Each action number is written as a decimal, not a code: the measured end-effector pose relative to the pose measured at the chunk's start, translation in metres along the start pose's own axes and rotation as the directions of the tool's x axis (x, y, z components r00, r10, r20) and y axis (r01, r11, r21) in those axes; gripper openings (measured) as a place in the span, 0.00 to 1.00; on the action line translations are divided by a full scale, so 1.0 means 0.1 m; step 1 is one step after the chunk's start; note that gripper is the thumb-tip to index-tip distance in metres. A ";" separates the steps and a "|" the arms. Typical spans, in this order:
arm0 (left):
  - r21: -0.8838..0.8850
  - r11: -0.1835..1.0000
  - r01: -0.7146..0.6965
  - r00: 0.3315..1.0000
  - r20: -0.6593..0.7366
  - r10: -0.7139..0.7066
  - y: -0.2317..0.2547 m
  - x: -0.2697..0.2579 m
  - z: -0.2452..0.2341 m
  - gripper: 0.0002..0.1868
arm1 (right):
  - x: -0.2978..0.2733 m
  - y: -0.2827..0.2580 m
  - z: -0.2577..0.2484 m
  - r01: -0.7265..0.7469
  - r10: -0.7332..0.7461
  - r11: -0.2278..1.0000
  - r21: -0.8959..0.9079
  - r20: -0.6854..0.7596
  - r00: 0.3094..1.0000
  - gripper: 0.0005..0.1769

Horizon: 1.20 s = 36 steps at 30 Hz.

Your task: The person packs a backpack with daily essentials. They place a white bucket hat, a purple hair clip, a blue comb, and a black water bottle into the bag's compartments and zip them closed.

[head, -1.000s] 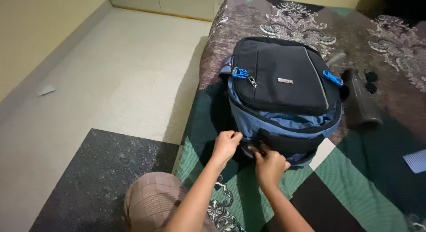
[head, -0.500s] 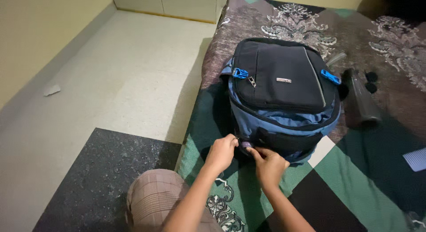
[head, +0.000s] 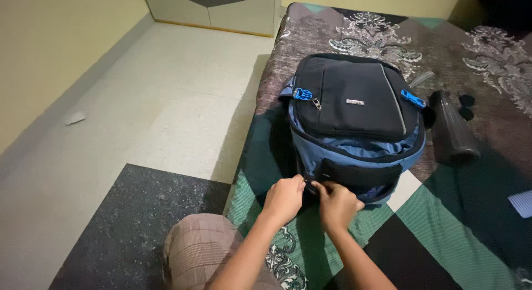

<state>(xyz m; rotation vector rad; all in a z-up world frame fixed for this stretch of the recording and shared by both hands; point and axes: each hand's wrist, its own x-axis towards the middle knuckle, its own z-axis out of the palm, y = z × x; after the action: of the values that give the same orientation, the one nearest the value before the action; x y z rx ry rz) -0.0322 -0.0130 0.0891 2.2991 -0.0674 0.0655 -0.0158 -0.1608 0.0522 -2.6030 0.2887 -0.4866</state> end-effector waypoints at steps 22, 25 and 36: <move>-0.062 0.981 -0.184 0.983 -0.039 0.181 -0.02 -0.03 0.38 0.10 | 0.16 0.27 0.20 -0.078 0.051 0.950 0.302 0.096 0.994 0.11; -0.086 0.981 -0.173 0.985 -0.033 0.171 -0.04 -0.02 0.41 0.10 | 0.15 0.26 0.12 -0.101 0.051 0.922 0.373 0.140 0.989 0.12; -0.083 0.957 -0.276 0.961 -0.005 0.277 -0.14 0.05 0.34 0.12 | 0.06 0.03 -0.25 -0.202 0.054 0.862 0.465 0.312 0.949 0.20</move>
<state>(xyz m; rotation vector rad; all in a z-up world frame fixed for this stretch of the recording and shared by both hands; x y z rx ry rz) -0.0251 -0.0295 0.0561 2.1921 -0.3890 0.1954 -0.0206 -0.1753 0.0732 -2.0957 0.2050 -0.1017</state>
